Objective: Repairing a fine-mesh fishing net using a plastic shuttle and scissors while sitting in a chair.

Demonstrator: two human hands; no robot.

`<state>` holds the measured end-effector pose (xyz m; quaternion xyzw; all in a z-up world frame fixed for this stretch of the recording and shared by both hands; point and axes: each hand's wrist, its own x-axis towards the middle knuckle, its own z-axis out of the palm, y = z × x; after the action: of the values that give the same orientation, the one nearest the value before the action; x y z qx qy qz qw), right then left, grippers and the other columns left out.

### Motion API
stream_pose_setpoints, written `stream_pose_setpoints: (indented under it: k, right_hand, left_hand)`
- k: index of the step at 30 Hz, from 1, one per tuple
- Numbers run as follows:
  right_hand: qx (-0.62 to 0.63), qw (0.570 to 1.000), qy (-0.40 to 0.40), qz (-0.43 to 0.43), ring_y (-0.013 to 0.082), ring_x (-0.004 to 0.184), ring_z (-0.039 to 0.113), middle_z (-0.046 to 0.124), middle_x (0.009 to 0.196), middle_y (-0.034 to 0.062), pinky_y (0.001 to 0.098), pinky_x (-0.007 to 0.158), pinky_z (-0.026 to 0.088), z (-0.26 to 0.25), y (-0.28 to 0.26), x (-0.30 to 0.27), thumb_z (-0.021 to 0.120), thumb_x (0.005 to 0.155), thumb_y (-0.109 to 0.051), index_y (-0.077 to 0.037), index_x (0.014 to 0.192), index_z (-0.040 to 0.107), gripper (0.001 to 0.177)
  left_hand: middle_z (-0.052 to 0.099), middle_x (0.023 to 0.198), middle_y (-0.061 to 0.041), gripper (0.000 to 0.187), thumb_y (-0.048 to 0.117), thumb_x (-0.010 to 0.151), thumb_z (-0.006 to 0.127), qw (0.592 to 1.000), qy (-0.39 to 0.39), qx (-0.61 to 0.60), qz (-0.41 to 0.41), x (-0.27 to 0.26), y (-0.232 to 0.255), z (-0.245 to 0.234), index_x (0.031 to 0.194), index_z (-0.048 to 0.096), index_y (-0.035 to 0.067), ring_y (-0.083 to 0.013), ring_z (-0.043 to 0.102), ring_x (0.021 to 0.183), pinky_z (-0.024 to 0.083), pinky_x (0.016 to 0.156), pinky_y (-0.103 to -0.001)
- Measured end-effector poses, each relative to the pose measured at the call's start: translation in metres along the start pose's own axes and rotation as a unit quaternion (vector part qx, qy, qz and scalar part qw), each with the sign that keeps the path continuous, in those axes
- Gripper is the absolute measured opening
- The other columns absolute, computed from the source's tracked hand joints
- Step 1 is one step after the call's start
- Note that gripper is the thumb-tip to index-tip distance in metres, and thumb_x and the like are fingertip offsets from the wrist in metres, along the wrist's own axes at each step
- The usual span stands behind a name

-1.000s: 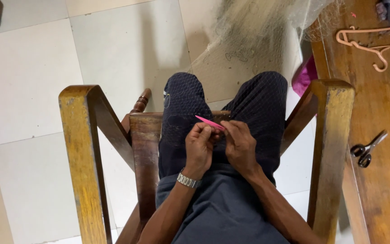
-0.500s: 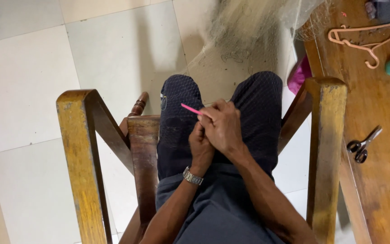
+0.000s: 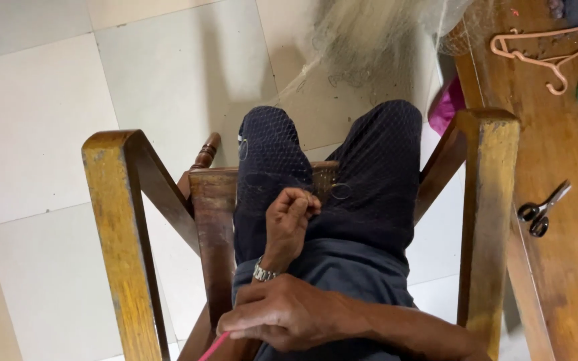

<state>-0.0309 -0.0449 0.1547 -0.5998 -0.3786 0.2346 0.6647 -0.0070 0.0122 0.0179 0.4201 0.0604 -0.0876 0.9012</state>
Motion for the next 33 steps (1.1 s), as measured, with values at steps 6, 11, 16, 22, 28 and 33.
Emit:
stream_pose_setpoints:
  k: [6,11,16,22,28,33]
  right_hand:
    - [0.01,0.999,0.03,-0.033,0.0245,0.069,0.062,0.058,0.09,0.0123,0.0299,0.063,0.046,0.002,-0.005,0.02,0.05,0.096,-0.014,-0.002,0.106,0.057,0.017]
    - [0.009,0.999,0.024,-0.04,0.0245,0.068,0.057,0.056,0.084,0.0123,0.0316,0.062,0.044,0.013,0.001,0.028,0.049,0.097,-0.011,0.0,0.107,0.056,0.017]
    - [0.005,0.999,0.034,-0.016,0.0232,0.064,0.057,0.057,0.084,0.011,0.0312,0.057,0.043,0.016,0.009,0.025,0.049,0.096,-0.013,-0.002,0.107,0.056,0.017]
    - [-0.004,0.999,0.032,-0.015,0.0255,0.068,0.06,0.058,0.088,0.0124,0.0329,0.058,0.045,0.019,0.016,0.025,0.049,0.096,-0.012,-0.002,0.109,0.055,0.018]
    - [0.009,0.999,0.031,-0.016,0.0252,0.067,0.059,0.058,0.088,0.0126,0.0326,0.058,0.044,0.022,0.012,0.027,0.049,0.096,-0.013,-0.002,0.11,0.055,0.019]
    - [-0.004,0.999,0.028,-0.025,0.0272,0.072,0.06,0.059,0.091,0.0144,0.034,0.063,0.046,0.021,0.015,0.03,0.045,0.097,-0.015,0.0,0.109,0.055,0.022]
  left_hand:
    - [0.057,0.085,-0.01,0.007,0.011,0.09,0.054,0.999,-0.01,-0.049,0.01,-0.009,-0.001,-0.002,0.089,0.055,0.004,-0.0195,0.056,0.082,0.047,0.073,-0.029]
    - [0.059,0.086,-0.012,0.006,0.002,0.084,0.055,0.993,0.039,-0.105,-0.024,-0.014,-0.006,-0.008,0.091,0.056,0.003,-0.0227,0.059,0.083,0.052,0.075,-0.031]
    - [0.06,0.082,-0.011,0.005,0.006,0.083,0.058,0.994,0.046,-0.092,-0.032,-0.015,-0.003,-0.004,0.087,0.057,0.004,-0.0208,0.059,0.08,0.051,0.071,-0.03]
    - [0.057,0.083,-0.01,0.013,0.002,0.085,0.055,0.99,0.054,-0.128,-0.024,-0.016,-0.004,-0.004,0.098,0.053,0.004,-0.0232,0.059,0.081,0.051,0.071,-0.031]
    - [0.057,0.084,-0.009,0.013,0.0,0.085,0.055,0.986,0.051,-0.16,-0.011,-0.019,-0.005,-0.005,0.095,0.05,0.006,-0.0234,0.059,0.083,0.052,0.074,-0.031]
    - [0.057,0.079,-0.009,0.01,0.0,0.085,0.056,0.985,0.047,-0.166,0.003,-0.019,-0.006,-0.006,0.09,0.051,0.008,-0.023,0.059,0.083,0.052,0.073,-0.03]
